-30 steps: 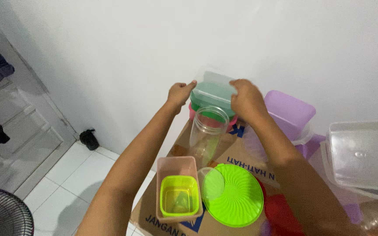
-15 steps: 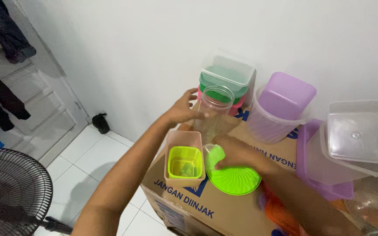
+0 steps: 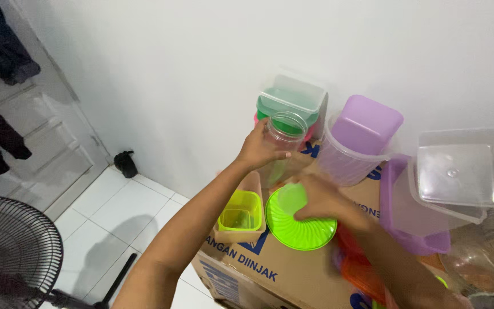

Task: The person organizes various plastic containers and glass jars on a cardboard box. They match lids to containers, stack them, and arrange them into neat piles.

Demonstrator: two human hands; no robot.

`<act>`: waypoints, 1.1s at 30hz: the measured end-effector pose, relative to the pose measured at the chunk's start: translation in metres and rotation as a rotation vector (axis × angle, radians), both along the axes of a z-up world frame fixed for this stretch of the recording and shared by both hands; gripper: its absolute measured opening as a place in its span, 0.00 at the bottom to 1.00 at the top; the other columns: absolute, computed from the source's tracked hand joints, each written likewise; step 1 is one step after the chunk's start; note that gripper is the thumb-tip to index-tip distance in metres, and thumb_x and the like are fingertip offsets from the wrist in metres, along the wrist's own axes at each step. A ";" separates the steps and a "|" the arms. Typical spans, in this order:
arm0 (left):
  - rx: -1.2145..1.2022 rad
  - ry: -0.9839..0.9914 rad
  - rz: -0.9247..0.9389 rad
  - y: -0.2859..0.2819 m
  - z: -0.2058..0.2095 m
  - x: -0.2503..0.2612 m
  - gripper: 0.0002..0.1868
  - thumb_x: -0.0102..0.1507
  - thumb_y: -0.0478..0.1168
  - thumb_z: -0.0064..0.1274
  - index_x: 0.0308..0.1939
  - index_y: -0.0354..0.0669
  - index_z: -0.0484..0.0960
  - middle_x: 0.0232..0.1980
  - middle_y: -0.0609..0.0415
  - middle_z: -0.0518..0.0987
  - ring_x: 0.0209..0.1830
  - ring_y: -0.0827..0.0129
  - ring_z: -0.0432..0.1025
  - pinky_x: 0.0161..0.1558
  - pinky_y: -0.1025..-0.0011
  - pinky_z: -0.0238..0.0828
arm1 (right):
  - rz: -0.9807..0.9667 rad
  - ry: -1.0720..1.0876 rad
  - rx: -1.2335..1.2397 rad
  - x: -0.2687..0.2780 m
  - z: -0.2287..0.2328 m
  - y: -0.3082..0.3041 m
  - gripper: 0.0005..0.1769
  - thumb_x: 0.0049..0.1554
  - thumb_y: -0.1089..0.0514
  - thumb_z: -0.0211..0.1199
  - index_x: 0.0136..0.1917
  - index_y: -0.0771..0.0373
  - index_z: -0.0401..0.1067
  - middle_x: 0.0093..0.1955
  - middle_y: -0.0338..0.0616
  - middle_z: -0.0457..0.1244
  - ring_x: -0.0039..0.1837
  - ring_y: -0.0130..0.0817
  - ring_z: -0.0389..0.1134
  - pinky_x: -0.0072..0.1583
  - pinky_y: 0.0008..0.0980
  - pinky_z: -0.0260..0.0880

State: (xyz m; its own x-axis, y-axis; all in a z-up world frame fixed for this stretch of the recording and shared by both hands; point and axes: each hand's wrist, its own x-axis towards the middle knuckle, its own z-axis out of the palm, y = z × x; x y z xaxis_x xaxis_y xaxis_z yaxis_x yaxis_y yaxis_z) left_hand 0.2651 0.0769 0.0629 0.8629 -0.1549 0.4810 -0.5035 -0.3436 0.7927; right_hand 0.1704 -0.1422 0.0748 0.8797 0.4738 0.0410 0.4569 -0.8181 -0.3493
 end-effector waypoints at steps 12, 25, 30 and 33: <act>0.366 -0.376 -0.023 -0.041 0.041 -0.051 0.60 0.39 0.48 0.76 0.75 0.57 0.64 0.69 0.48 0.71 0.72 0.53 0.63 0.69 0.43 0.57 | -0.121 -0.262 0.501 -0.009 0.071 -0.061 0.63 0.34 0.63 0.77 0.79 0.49 0.52 0.74 0.51 0.51 0.71 0.43 0.60 0.65 0.41 0.72; 0.445 -0.470 -0.049 -0.062 0.069 -0.079 0.59 0.40 0.49 0.75 0.74 0.67 0.62 0.69 0.49 0.68 0.72 0.53 0.62 0.65 0.28 0.51 | -0.039 -0.311 0.427 -0.018 0.076 -0.079 0.63 0.36 0.56 0.80 0.80 0.56 0.52 0.75 0.51 0.53 0.68 0.42 0.63 0.60 0.39 0.72; 0.506 -0.647 0.123 -0.070 0.063 -0.092 0.55 0.42 0.46 0.73 0.72 0.69 0.65 0.69 0.52 0.68 0.72 0.52 0.62 0.65 0.18 0.43 | -0.448 0.119 0.638 0.000 0.047 -0.093 0.61 0.39 0.52 0.79 0.80 0.60 0.53 0.71 0.58 0.56 0.63 0.46 0.65 0.56 0.39 0.73; 0.524 -0.679 0.139 -0.069 0.063 -0.096 0.55 0.41 0.46 0.73 0.72 0.69 0.66 0.68 0.52 0.68 0.71 0.51 0.61 0.64 0.17 0.43 | -0.533 0.412 0.680 0.005 0.044 -0.105 0.62 0.38 0.52 0.80 0.80 0.60 0.52 0.74 0.59 0.53 0.66 0.49 0.62 0.58 0.41 0.72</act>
